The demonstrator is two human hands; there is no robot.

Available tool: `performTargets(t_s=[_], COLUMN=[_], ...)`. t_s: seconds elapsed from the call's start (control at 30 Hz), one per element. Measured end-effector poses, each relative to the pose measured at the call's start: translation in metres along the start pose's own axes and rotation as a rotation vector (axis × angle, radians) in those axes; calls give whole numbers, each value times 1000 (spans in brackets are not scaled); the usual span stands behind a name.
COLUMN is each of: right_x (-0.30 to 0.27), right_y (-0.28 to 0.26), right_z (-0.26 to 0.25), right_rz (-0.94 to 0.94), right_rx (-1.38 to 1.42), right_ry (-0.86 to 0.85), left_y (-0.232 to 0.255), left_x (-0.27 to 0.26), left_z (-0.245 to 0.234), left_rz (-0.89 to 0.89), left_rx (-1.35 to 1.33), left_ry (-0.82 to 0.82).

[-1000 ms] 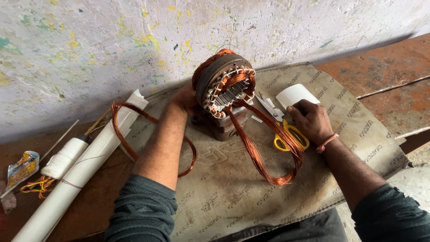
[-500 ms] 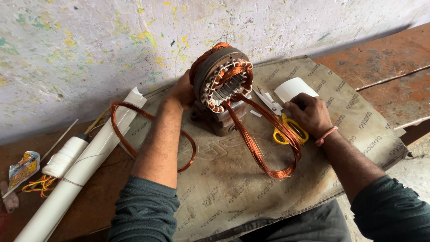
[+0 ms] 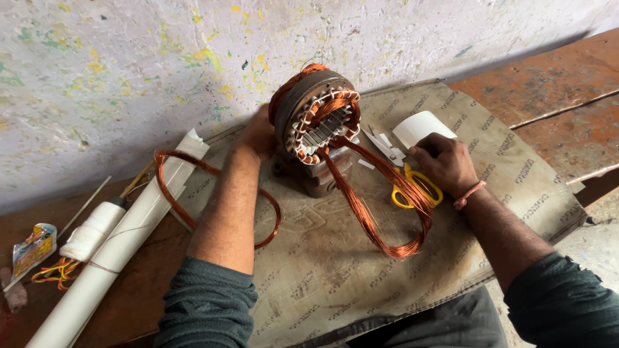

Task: The person winds copper coils around the internal stator of a fan motor, using scissors to cut small pieces of white insulation and inserting them between the wires and the metal core by hand.

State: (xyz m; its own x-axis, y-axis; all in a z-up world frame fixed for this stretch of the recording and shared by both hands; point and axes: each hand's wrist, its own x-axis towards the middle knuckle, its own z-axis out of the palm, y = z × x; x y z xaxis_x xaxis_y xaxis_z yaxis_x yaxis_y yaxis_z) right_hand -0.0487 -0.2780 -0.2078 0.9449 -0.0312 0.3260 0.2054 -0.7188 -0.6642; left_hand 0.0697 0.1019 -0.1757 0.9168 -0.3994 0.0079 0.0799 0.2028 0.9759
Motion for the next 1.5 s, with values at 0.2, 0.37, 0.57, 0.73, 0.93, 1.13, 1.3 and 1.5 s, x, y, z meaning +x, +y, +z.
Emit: performTargets(t_s=[0.2, 0.37, 0.57, 0.73, 0.93, 1.13, 1.3, 1.5], right_x=[0, 1, 2, 2, 1, 1, 2, 3], right_y=[4, 9, 13, 14, 11, 9, 7, 8], right_z=[1, 2, 3, 4, 4, 3, 2, 5], right_rz=[43, 85, 1, 29, 38, 10, 20, 31], right_rx=[0, 68, -15, 9, 19, -23, 7, -7], right_ry=[-42, -5, 19, 0, -3, -14, -31, -29], left_y=[10, -1, 0, 12, 16, 15, 22, 5], left_x=[-11, -15, -6, -7, -16, -11, -14, -2], left_z=[9, 8, -1, -4, 16, 14, 21, 11], left_rz=[404, 61, 192, 344, 129, 122, 81, 221], left_rx=[376, 1067, 439, 114, 212, 77, 62, 156], left_ry=[55, 220, -9, 146, -27, -95, -58, -163])
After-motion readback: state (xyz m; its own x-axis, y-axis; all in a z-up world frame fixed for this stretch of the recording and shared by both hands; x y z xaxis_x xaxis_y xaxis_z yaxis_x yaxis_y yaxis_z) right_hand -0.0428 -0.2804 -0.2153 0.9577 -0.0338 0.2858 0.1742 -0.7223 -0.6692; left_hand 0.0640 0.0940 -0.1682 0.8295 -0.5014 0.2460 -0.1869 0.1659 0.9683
